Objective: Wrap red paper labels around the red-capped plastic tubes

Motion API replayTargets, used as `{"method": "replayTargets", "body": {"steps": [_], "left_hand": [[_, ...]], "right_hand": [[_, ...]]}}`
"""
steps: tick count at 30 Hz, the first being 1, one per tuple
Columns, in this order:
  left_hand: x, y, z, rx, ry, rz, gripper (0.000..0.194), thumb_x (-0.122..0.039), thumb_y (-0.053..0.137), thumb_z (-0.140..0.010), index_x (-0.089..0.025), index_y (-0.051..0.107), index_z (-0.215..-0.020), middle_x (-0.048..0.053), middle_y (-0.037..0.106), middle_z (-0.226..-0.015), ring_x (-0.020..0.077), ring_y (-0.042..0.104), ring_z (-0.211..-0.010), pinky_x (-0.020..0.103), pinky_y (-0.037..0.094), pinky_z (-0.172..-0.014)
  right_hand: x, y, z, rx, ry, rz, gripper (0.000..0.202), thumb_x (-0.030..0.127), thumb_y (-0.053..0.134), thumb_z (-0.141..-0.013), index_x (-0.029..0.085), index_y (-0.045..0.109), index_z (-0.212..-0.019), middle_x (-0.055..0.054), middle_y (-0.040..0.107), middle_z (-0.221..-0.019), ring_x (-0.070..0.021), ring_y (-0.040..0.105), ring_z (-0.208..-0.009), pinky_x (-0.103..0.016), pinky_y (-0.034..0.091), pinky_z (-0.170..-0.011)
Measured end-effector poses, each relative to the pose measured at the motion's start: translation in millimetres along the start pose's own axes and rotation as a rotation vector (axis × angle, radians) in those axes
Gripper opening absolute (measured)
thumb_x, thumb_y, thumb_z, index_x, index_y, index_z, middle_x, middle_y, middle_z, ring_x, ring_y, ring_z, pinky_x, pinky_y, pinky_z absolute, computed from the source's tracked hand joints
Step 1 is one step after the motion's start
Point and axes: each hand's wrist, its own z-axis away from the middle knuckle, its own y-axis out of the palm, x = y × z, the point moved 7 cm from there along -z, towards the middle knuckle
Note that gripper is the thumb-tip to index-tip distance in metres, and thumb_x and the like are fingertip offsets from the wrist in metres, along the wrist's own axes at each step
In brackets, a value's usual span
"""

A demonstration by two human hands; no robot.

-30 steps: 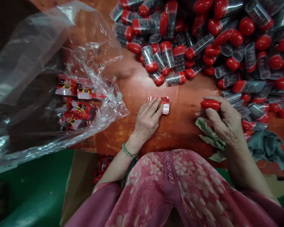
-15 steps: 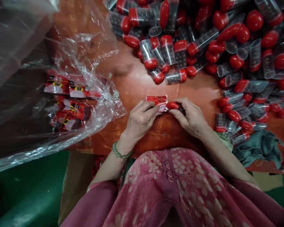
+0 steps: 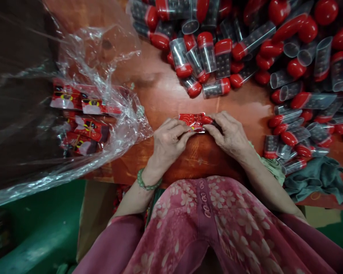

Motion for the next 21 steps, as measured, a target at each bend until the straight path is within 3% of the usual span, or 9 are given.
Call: {"method": "replayTargets", "body": {"steps": [3, 9, 15, 21], "left_hand": [[6.8, -2.1, -3.0, 0.12, -0.08, 0.156, 0.019, -0.038, 0.072, -0.087, -0.02, 0.079, -0.088, 0.003, 0.076, -0.085, 0.0129, 0.067, -0.074, 0.025, 0.052, -0.069], [12.6, -2.7, -10.5, 0.258, -0.166, 0.318, 0.018, -0.026, 0.065, -0.091, -0.017, 0.079, -0.085, 0.004, 0.076, -0.083, 0.0131, 0.068, -0.072, 0.024, 0.051, -0.069], [22.1, -8.9, -7.1, 0.046, -0.275, 0.373, 0.003, -0.02, 0.079, -0.076, -0.018, 0.077, -0.076, 0.002, 0.076, -0.075, 0.0127, 0.067, -0.067, 0.024, 0.051, -0.065], [10.6, -18.0, -4.4, 0.013, -0.253, 0.421, 0.012, -0.029, 0.084, -0.074, -0.019, 0.077, -0.072, 0.001, 0.077, -0.073, 0.0128, 0.069, -0.065, 0.025, 0.055, -0.064]], "right_hand": [[-1.5, -2.0, -1.9, 0.014, 0.015, -0.008, 0.028, 0.038, 0.053, -0.1, 0.019, 0.066, -0.116, -0.009, 0.069, -0.098, -0.0218, 0.065, -0.09, -0.035, 0.053, -0.085], [-0.9, -5.6, -5.2, 0.036, 0.035, -0.064, 0.029, 0.038, 0.055, -0.099, 0.019, 0.068, -0.116, -0.009, 0.071, -0.099, -0.0221, 0.066, -0.091, -0.037, 0.054, -0.087], [-3.5, -27.8, 0.6, -0.034, 0.063, -0.223, 0.032, 0.042, 0.053, -0.099, 0.022, 0.063, -0.122, -0.006, 0.07, -0.108, -0.0221, 0.066, -0.099, -0.04, 0.054, -0.093], [6.1, -46.9, 16.6, -0.147, 0.066, -0.302, 0.03, 0.038, 0.065, -0.094, 0.028, 0.062, -0.122, -0.001, 0.071, -0.102, -0.018, 0.069, -0.083, -0.033, 0.059, -0.077]]}}
